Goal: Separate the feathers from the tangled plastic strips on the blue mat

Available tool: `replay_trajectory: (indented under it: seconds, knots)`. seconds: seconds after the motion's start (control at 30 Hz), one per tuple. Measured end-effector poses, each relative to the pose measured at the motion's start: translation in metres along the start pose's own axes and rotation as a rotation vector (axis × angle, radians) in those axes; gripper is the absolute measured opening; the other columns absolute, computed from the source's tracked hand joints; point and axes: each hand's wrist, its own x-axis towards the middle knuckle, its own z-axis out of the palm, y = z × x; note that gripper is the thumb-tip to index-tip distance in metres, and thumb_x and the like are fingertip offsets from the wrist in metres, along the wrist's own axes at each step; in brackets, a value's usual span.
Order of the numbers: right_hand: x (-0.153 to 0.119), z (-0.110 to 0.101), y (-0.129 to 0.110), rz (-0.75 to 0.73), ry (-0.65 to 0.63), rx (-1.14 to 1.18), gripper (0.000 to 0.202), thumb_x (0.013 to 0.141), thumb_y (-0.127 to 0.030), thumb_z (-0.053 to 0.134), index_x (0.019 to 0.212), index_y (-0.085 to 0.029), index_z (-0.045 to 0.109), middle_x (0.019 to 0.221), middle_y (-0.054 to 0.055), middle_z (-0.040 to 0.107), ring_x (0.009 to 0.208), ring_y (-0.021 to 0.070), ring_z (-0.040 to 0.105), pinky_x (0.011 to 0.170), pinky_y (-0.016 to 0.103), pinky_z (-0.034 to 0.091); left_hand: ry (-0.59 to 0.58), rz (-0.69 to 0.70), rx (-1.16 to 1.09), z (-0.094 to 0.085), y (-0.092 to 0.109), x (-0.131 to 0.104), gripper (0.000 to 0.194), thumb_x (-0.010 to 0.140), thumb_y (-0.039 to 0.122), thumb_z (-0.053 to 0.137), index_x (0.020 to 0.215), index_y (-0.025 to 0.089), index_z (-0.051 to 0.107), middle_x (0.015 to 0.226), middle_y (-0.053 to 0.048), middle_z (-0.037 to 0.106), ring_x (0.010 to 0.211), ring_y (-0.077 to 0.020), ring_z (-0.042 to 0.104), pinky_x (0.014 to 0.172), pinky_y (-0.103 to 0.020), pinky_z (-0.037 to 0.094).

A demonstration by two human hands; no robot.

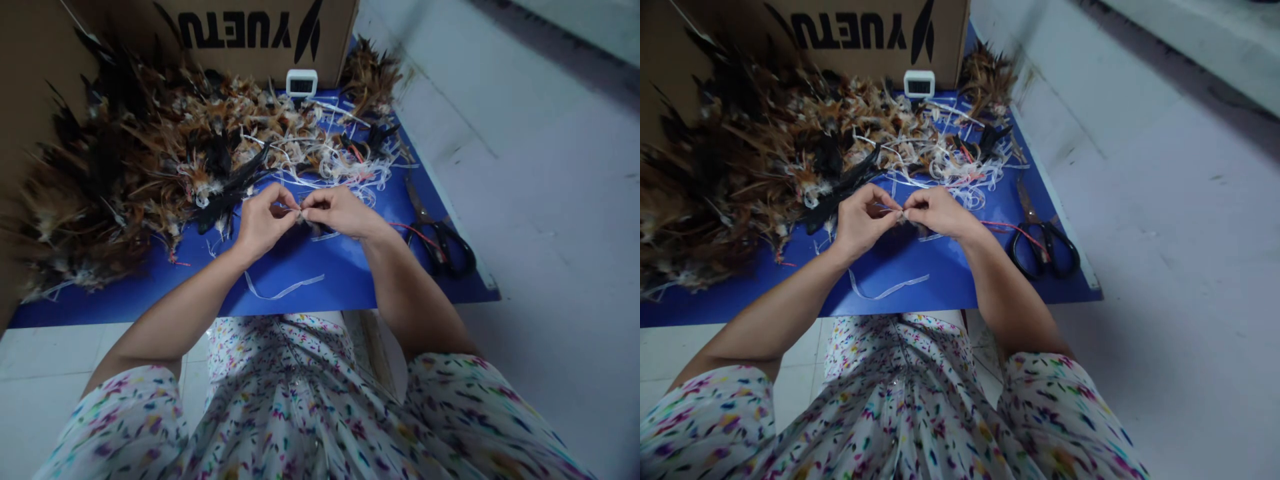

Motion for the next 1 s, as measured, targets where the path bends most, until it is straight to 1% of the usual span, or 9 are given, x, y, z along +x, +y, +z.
replay_trajectory:
  seconds: [0.23, 0.43, 0.57, 0.7, 0.8, 1.0]
  knots:
    - [-0.0035, 0.0037, -0.0090, 0.034, 0.027, -0.028, 0.012, 0.073, -0.006, 0.056, 0.066, -0.015, 0.059, 0.051, -0.007, 0.050, 0.047, 0.0057, 0.042, 0.048, 0.020, 0.032, -0.003, 0.004, -0.011, 0.0006, -0.0035, 0.0002, 0.019, 0.075, 0.024, 0.072, 0.079, 0.020, 0.054, 0.076, 0.002, 0.069, 0.064, -0.0107, 0.068, 0.062, -0.022, 0.057]
    - [-0.0018, 0.0037, -0.0052, -0.005, 0.062, -0.007, 0.011, 0.072, -0.006, 0.055, 0.068, -0.015, 0.060, 0.055, -0.006, 0.051, 0.051, 0.0053, 0.042, 0.049, 0.020, 0.031, 0.014, 0.015, -0.027, 0.0012, -0.0042, 0.0012, 0.019, 0.075, 0.025, 0.071, 0.079, 0.019, 0.054, 0.076, 0.002, 0.067, 0.069, -0.0111, 0.067, 0.066, -0.024, 0.060]
    - [-0.0004, 0.0021, -0.0020, -0.001, 0.077, 0.005, 0.010, 0.072, -0.007, 0.057, 0.073, -0.015, 0.064, 0.059, -0.005, 0.054, 0.054, 0.0061, 0.044, 0.052, 0.021, 0.033, 0.017, 0.005, -0.032, 0.0009, -0.0019, 0.0013, 0.019, 0.073, 0.025, 0.072, 0.078, 0.019, 0.054, 0.076, 0.002, 0.066, 0.067, -0.0105, 0.066, 0.066, -0.024, 0.060]
    - [-0.0002, 0.0004, -0.0010, -0.002, 0.038, -0.015, 0.011, 0.071, -0.008, 0.058, 0.074, -0.016, 0.066, 0.064, -0.003, 0.059, 0.058, 0.0076, 0.048, 0.056, 0.022, 0.037, -0.001, -0.009, -0.005, 0.0003, 0.0009, 0.0014, 0.019, 0.073, 0.025, 0.072, 0.079, 0.020, 0.055, 0.075, 0.003, 0.065, 0.067, -0.0100, 0.065, 0.065, -0.022, 0.058]
    - [-0.0009, -0.0009, -0.0014, -0.002, -0.011, -0.019, 0.009, 0.071, -0.009, 0.060, 0.071, -0.016, 0.065, 0.063, -0.003, 0.059, 0.058, 0.0084, 0.049, 0.057, 0.023, 0.039, -0.020, -0.012, -0.002, 0.0005, 0.0008, 0.0014, 0.018, 0.072, 0.022, 0.071, 0.079, 0.019, 0.055, 0.075, 0.003, 0.065, 0.068, -0.0099, 0.065, 0.065, -0.021, 0.058]
    - [-0.0020, -0.0023, -0.0020, 0.030, -0.053, -0.023, 0.011, 0.075, -0.008, 0.062, 0.069, -0.017, 0.064, 0.061, -0.003, 0.059, 0.057, 0.0091, 0.049, 0.057, 0.023, 0.041, -0.034, 0.007, -0.005, 0.0015, -0.0017, 0.0007, 0.017, 0.072, 0.018, 0.070, 0.079, 0.019, 0.054, 0.075, 0.004, 0.064, 0.067, -0.0095, 0.065, 0.065, -0.022, 0.058]
